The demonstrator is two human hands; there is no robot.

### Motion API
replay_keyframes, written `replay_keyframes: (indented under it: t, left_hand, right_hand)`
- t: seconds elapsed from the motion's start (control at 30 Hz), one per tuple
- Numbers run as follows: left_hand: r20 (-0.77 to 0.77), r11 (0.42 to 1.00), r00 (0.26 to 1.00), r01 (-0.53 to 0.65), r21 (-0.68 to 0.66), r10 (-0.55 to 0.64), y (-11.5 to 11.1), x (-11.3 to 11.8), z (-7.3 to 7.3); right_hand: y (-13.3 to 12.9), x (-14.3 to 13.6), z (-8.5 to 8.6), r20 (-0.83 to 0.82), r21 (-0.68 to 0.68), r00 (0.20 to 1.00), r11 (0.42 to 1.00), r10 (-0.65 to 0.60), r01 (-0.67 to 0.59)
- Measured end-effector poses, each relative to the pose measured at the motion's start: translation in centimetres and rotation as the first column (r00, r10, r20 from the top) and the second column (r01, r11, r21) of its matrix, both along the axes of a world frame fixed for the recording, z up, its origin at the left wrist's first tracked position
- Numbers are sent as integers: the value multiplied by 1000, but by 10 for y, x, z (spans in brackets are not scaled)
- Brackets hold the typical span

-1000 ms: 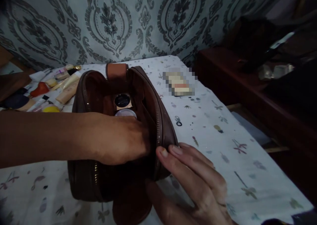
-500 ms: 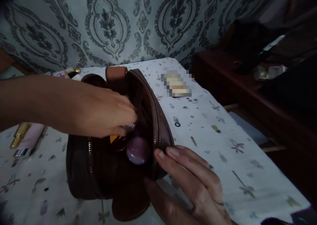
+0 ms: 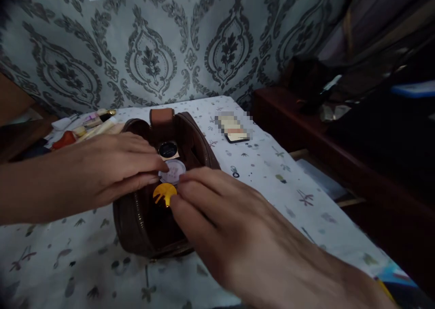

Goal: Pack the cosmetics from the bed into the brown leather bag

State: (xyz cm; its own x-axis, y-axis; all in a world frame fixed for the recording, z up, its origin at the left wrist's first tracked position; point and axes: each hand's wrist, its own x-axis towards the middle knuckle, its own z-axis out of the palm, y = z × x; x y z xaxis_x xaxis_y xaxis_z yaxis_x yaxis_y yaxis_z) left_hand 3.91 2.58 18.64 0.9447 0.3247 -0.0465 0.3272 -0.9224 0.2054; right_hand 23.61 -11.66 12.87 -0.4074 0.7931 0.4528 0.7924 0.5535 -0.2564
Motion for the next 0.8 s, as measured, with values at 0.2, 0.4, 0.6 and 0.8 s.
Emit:
replay_keyframes:
  t: [0.2,0.4,0.6,0.8]
  left_hand:
    - [308,988,951,-27,152,-22,-26,-26,-22]
    - [473,988,881,-93,127,22,-33,-50,-37]
    - [541,982,841,-101,159,-1,-35,-54,-46]
    - [583,980,812,-98,173,-22,-38,-55,-50]
  right_hand:
    - [51,-44,27,378,-406,914,914,148,21]
    - [71,-68,8,616,-583,777,738,129,339]
    - [71,-73,-1,653,-580,748,712,116,396]
    - [69,-78,1,709,-566,684,717,172,406]
